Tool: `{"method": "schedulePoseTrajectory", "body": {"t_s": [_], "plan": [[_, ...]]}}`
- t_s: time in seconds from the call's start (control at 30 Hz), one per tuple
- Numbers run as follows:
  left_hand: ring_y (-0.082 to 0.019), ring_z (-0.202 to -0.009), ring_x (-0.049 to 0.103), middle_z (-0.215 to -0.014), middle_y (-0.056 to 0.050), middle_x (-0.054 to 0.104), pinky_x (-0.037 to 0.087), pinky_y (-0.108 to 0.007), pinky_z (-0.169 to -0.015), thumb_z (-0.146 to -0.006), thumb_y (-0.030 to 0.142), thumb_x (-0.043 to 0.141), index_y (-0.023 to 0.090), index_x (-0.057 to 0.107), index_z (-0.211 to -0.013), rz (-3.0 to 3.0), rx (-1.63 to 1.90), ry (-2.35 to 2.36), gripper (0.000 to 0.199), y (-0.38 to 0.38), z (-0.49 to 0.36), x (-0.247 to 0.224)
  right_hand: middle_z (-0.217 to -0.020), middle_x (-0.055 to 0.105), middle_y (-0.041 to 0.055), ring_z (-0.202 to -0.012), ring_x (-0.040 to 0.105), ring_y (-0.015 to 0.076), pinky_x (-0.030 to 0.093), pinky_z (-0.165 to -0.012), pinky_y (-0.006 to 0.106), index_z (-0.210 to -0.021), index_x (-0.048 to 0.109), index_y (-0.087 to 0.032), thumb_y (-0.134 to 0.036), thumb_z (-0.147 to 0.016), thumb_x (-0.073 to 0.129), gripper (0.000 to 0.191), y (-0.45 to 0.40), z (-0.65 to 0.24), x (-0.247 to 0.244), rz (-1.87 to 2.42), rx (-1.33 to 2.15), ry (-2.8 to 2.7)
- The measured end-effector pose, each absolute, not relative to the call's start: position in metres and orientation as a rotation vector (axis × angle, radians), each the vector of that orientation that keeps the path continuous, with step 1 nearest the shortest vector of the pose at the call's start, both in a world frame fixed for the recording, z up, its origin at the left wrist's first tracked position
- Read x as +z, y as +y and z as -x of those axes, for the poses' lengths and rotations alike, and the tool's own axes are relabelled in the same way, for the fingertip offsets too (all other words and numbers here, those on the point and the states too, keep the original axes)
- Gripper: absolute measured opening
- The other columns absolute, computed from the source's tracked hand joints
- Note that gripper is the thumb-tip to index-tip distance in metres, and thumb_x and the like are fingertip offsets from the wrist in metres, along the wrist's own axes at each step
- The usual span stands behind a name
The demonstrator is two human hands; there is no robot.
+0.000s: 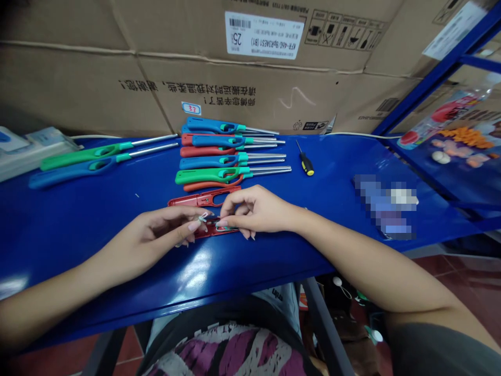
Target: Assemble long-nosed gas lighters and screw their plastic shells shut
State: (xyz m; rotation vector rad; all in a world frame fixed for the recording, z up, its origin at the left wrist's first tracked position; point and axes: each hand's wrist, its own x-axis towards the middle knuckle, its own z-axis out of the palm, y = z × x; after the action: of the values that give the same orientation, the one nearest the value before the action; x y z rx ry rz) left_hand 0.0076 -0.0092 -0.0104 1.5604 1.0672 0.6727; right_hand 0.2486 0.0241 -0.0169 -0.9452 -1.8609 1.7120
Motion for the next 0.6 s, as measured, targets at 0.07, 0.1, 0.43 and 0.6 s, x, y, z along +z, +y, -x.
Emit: {"method": "schedulePoseTrajectory", "body": {"t_s": [0.07, 0.1, 0.43, 0.6], "plan": [[-0.015, -0.069, 0.064, -0.086, -0.005, 0.075, 0.054, -0.025, -0.065, -0.088, 0.043, 0.069, 0.018, 0.072, -0.109, -1.568, 0.665, 1.051, 0.033, -0.01, -0.008, -0.01, -0.057, 0.059, -0.0052, -0.044, 0.06, 0.0077, 0.051, -0.039, 0.016, -0.088, 0.064, -0.012, -0.039, -0.081, 0.078, 0.03, 0.024, -0.248, -0.018, 0.946, 1.705, -1.891], [-0.014, -0.069, 0.063, -0.087, -0.004, 0.074, 0.053, -0.025, -0.065, -0.089, 0.041, 0.068, 0.017, 0.071, -0.11, -1.565, 0.663, 1.041, 0.032, -0.01, -0.008, -0.01, -0.059, 0.06, -0.0046, -0.046, 0.061, 0.0079, 0.052, -0.04, 0.016, -0.088, 0.065, -0.012, -0.038, -0.083, 0.077, 0.029, 0.024, -0.249, -0.019, 0.946, 1.691, -1.908], [-0.013, -0.081, 0.062, -0.096, -0.005, 0.069, 0.051, -0.026, -0.072, -0.091, 0.032, 0.066, 0.015, 0.063, -0.112, -1.496, 0.658, 0.962, 0.028, -0.011, -0.005, -0.015, -0.09, 0.068, 0.0057, -0.06, 0.066, 0.008, 0.058, -0.05, 0.018, -0.101, 0.07, -0.011, -0.025, -0.091, 0.065, 0.018, 0.021, -0.254, -0.009, 0.841, 1.368, -2.211], [-0.013, -0.079, 0.063, -0.094, -0.004, 0.068, 0.052, -0.027, -0.073, -0.09, 0.033, 0.067, 0.015, 0.063, -0.111, -1.464, 0.674, 0.969, 0.028, -0.011, -0.005, -0.015, -0.091, 0.067, 0.0053, -0.062, 0.066, 0.0089, 0.061, -0.051, 0.02, -0.103, 0.069, -0.012, -0.021, -0.09, 0.063, 0.017, 0.019, -0.255, -0.004, 0.888, 1.479, -2.12]]}}
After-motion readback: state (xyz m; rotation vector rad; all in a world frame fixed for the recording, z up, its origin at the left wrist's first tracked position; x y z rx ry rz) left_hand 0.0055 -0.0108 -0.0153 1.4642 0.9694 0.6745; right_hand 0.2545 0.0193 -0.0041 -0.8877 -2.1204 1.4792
